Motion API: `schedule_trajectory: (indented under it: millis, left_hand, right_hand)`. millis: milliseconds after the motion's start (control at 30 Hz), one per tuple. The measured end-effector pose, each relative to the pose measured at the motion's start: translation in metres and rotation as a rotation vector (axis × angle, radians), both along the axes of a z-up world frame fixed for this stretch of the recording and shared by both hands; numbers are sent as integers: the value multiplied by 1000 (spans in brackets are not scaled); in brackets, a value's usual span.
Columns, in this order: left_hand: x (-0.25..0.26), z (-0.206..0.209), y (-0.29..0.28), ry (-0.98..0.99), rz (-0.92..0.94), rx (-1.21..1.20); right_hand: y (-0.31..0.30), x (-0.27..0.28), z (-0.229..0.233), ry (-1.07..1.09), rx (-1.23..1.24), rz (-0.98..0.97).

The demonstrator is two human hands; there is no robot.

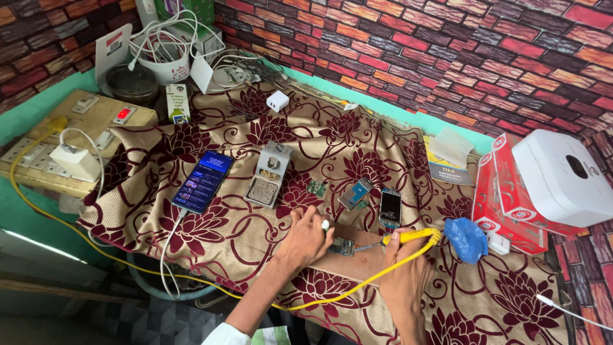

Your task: The person uses a soldering iron and solder wire to solder components on a small circuit board. They repeatedly apply heat and solder to specific points on the board while holding it steady with the other hand.

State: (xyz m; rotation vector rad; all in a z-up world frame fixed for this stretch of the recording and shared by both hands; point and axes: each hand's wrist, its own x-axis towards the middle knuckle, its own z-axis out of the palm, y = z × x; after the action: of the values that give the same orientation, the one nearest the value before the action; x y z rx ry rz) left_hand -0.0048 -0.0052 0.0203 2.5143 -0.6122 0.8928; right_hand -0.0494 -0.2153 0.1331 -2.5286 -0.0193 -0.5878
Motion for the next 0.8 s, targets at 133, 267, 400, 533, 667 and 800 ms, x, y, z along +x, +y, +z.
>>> schedule_trajectory:
  millis: [133, 267, 400, 533, 667, 800]
  left_hand:
    - [-1, 4, 2, -42, 49, 51]
    - [0, 3, 2, -49, -17, -13]
    - [2, 1, 1, -8, -24, -61]
    - [2, 2, 0, 56, 20, 25]
    - [2, 0, 1, 34, 23, 21]
    - [3, -7, 0, 72, 17, 46]
  right_hand:
    - [1, -3, 14, -37, -74, -6]
    - [-3, -5, 15, -154, -6, 96]
    - [-5, -3, 14, -123, -29, 20]
    - [-2, -5, 13, -299, 14, 96]
    - [2, -10, 6, -202, 233, 67]
    - [-4, -18, -13, -316, 277, 84]
